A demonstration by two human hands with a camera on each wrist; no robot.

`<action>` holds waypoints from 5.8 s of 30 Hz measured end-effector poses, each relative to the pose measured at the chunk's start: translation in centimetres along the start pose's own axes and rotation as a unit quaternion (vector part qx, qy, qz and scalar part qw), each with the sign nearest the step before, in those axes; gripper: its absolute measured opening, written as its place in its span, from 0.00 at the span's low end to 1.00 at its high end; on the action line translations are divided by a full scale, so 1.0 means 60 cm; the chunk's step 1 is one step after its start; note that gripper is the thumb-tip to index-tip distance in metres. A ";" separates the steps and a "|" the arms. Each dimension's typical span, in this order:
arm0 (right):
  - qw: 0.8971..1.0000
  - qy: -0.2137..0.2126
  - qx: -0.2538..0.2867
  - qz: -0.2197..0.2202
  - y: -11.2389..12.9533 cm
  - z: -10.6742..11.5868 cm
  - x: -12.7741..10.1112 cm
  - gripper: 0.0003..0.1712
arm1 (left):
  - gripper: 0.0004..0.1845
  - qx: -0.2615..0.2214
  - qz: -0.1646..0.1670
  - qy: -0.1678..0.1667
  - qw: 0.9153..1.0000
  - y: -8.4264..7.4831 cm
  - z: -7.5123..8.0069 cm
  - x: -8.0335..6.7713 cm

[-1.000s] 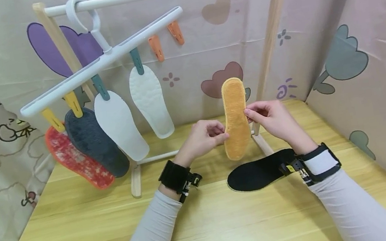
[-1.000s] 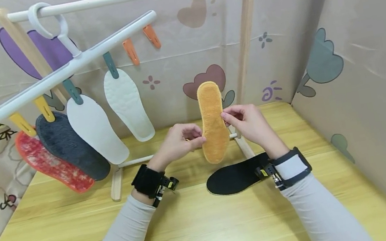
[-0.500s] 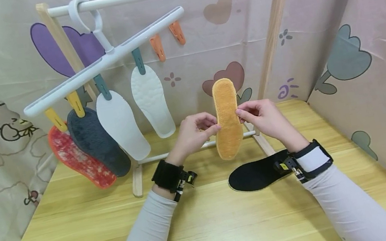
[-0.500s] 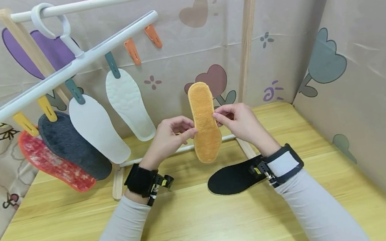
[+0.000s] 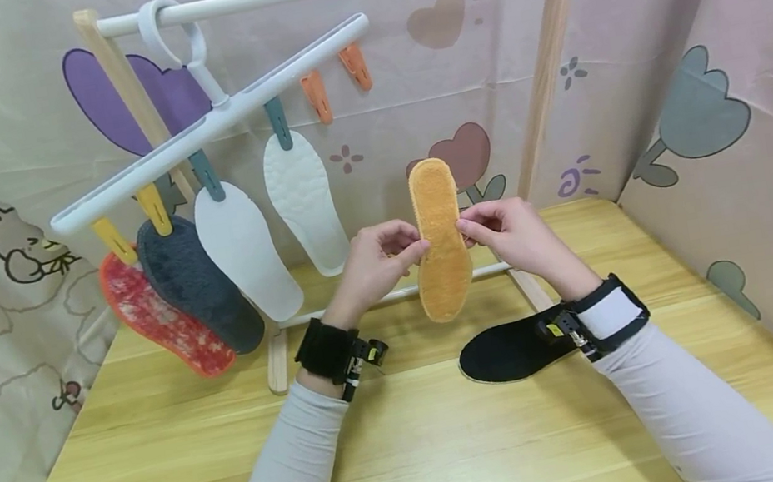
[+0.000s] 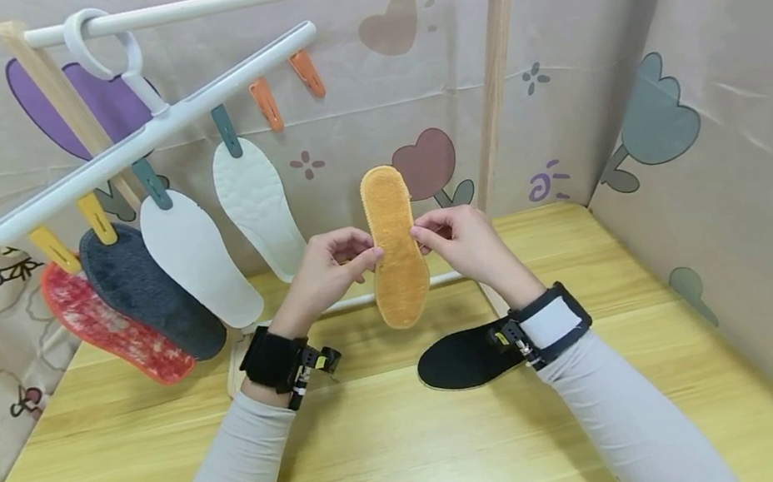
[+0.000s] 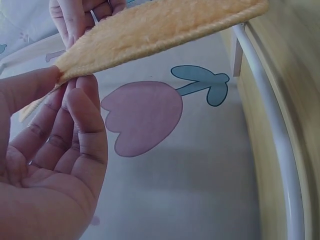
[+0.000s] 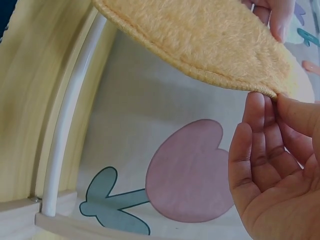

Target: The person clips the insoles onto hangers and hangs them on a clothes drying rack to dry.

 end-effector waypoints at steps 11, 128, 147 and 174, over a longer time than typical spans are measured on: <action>1.000 0.003 0.012 0.004 0.008 -0.010 0.011 0.13 | 0.07 -0.005 0.013 0.001 1.000 0.011 0.008 0.000; 0.998 -0.060 -0.028 0.014 0.041 0.005 0.042 0.10 | 0.13 -0.005 0.072 -0.027 0.997 0.051 0.058 -0.021; 0.999 -0.036 -0.008 -0.003 0.045 -0.020 0.051 0.13 | 0.13 -0.027 0.045 -0.086 0.995 0.042 0.078 -0.023; 1.000 0.009 0.005 -0.021 0.042 -0.062 0.064 0.10 | 0.12 -0.051 0.061 -0.139 0.987 0.043 0.098 -0.024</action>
Point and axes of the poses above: each hand's wrist, its own x-axis towards the middle knuckle, its own z-axis out of the back of the hand, y = z × x, the point moved 4 cm from there along x, towards the middle knuckle, and after that the axes turned 2 degrees about x, right-handed, at the moved point
